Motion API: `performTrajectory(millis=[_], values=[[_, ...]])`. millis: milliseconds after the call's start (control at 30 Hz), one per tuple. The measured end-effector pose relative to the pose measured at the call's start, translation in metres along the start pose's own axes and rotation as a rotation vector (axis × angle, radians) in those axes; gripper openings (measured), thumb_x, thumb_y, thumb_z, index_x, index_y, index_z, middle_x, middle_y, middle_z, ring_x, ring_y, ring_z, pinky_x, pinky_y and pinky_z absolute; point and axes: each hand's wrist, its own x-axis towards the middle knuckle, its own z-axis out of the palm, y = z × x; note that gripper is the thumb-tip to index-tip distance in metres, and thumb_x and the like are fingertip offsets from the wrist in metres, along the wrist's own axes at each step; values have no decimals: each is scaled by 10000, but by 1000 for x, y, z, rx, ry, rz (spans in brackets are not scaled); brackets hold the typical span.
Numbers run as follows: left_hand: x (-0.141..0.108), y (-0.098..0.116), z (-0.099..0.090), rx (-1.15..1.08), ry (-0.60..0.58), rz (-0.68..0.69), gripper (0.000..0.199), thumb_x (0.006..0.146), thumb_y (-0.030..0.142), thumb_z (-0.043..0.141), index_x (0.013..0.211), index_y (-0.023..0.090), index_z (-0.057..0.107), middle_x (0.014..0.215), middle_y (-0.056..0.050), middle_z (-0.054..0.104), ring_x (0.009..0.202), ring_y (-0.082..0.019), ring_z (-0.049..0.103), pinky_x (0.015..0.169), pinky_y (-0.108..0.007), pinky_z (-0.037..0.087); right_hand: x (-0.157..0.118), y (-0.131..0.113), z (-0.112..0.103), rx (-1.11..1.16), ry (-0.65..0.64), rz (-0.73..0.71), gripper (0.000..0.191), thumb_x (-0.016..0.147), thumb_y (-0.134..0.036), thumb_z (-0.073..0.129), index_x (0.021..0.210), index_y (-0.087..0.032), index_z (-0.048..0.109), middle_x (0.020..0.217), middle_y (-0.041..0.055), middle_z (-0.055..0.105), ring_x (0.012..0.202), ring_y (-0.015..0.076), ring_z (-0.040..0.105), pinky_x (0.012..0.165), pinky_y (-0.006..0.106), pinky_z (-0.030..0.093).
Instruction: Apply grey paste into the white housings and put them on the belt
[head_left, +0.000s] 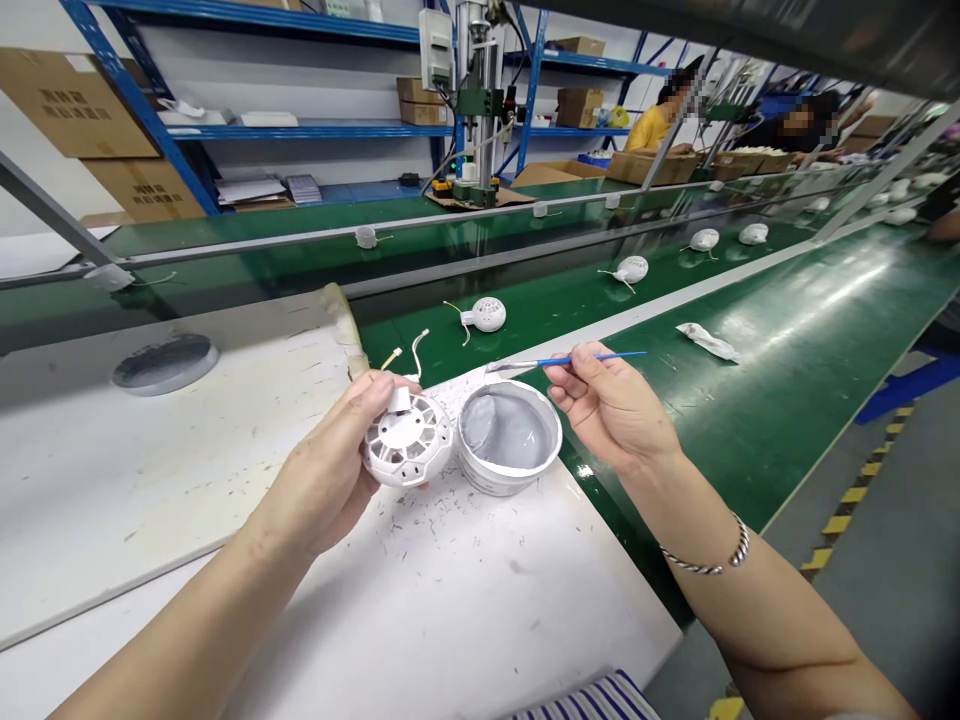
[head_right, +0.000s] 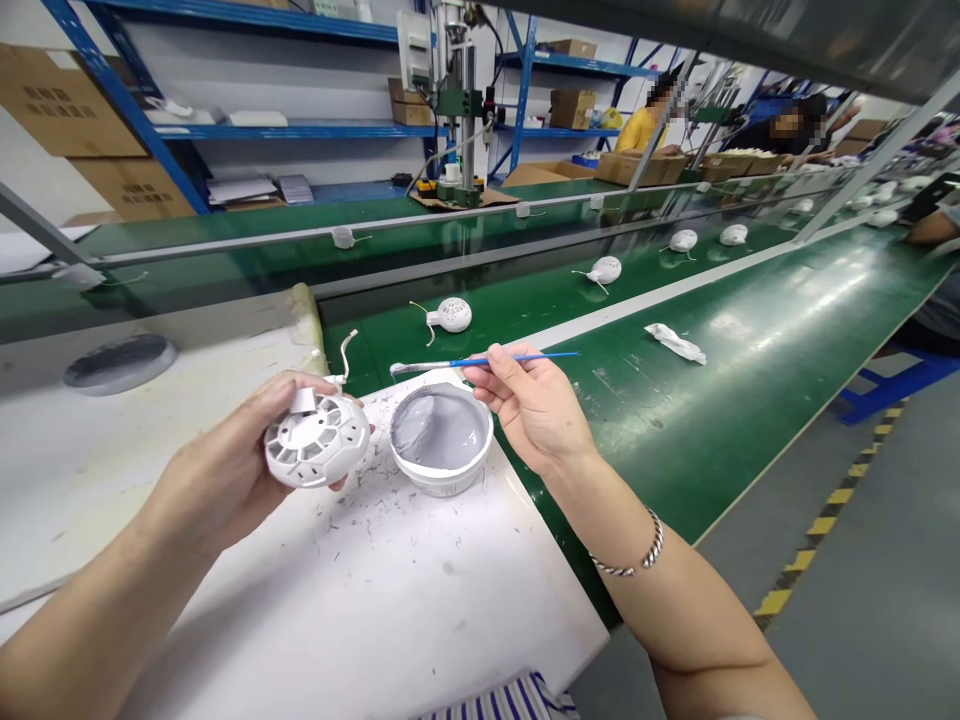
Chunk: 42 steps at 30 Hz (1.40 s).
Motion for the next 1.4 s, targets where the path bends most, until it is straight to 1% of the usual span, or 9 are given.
performTrajectory(millis=[233, 367, 467, 600, 867, 1000, 1133, 1333, 1400], values=[[-8, -7, 7, -58, -95, -94, 319, 867, 538, 591, 975, 240, 636, 844, -15, 580, 681, -138, 535, 567, -243, 527, -26, 0, 20, -113, -151, -191, 188, 740, -311, 826, 714, -231, 658, 736, -55, 754, 651, 89, 733, 621, 156, 599], [-11, -6, 7, -66, -133, -70, 307, 888, 527, 564, 1011, 255, 637, 877, -22, 591, 710, -144, 536, 594, -247, 512, -36, 5, 26, -207, -214, -321, 122, 783, -235, 786, 757, -230, 667, 787, -19, 765, 704, 135, 744, 693, 256, 636], [-14, -3, 7, -47, -163, -42, 250, 869, 469, 627, 1015, 266, 621, 885, -9, 608, 696, -112, 532, 587, -190, 472, -40, 6, 28, -268, -219, -401, 111, 773, -181, 783, 769, -229, 682, 793, -6, 761, 730, 164, 749, 699, 299, 649], [-17, -1, 4, 27, -190, 11, 286, 826, 341, 716, 1073, 321, 574, 968, 21, 619, 749, -97, 559, 633, -167, 461, -41, 5, 29, -314, -232, -430, 121, 766, -138, 777, 764, -226, 693, 784, -8, 753, 765, 163, 749, 713, 287, 647], [-16, 0, 2, 71, -236, 59, 239, 855, 293, 677, 1068, 310, 569, 953, 18, 607, 726, -93, 544, 618, -175, 457, -40, 4, 23, -330, -258, -416, 112, 792, -164, 760, 779, -233, 674, 813, -6, 760, 742, 168, 749, 691, 298, 650], [-15, 2, -2, 56, -219, 73, 249, 830, 243, 683, 1054, 298, 587, 940, 10, 615, 710, -98, 550, 597, -176, 462, -38, -4, 16, -335, -236, -482, 95, 810, -200, 756, 804, -249, 674, 816, -16, 759, 709, 158, 739, 698, 312, 650], [-14, 5, -10, 47, -153, 111, 283, 783, 225, 715, 1033, 288, 596, 1028, -11, 631, 741, -120, 579, 580, -187, 475, -33, -14, 11, -323, -105, -640, 108, 795, -271, 783, 805, -264, 675, 796, -32, 746, 653, 120, 712, 665, 260, 635], [-12, 5, -7, 39, -97, 120, 248, 776, 271, 739, 976, 264, 592, 1007, -17, 648, 694, -121, 588, 540, -199, 469, -29, -17, 6, -397, 24, -757, 157, 774, -314, 799, 779, -254, 654, 777, -16, 729, 696, 145, 716, 676, 290, 639], [-6, 6, -20, 70, -10, 151, 261, 742, 250, 762, 942, 253, 594, 981, -6, 661, 678, -121, 588, 534, -210, 469, -27, -17, 3, -401, 22, -787, 131, 781, -280, 795, 787, -251, 667, 786, -15, 734, 683, 138, 706, 679, 292, 636]])
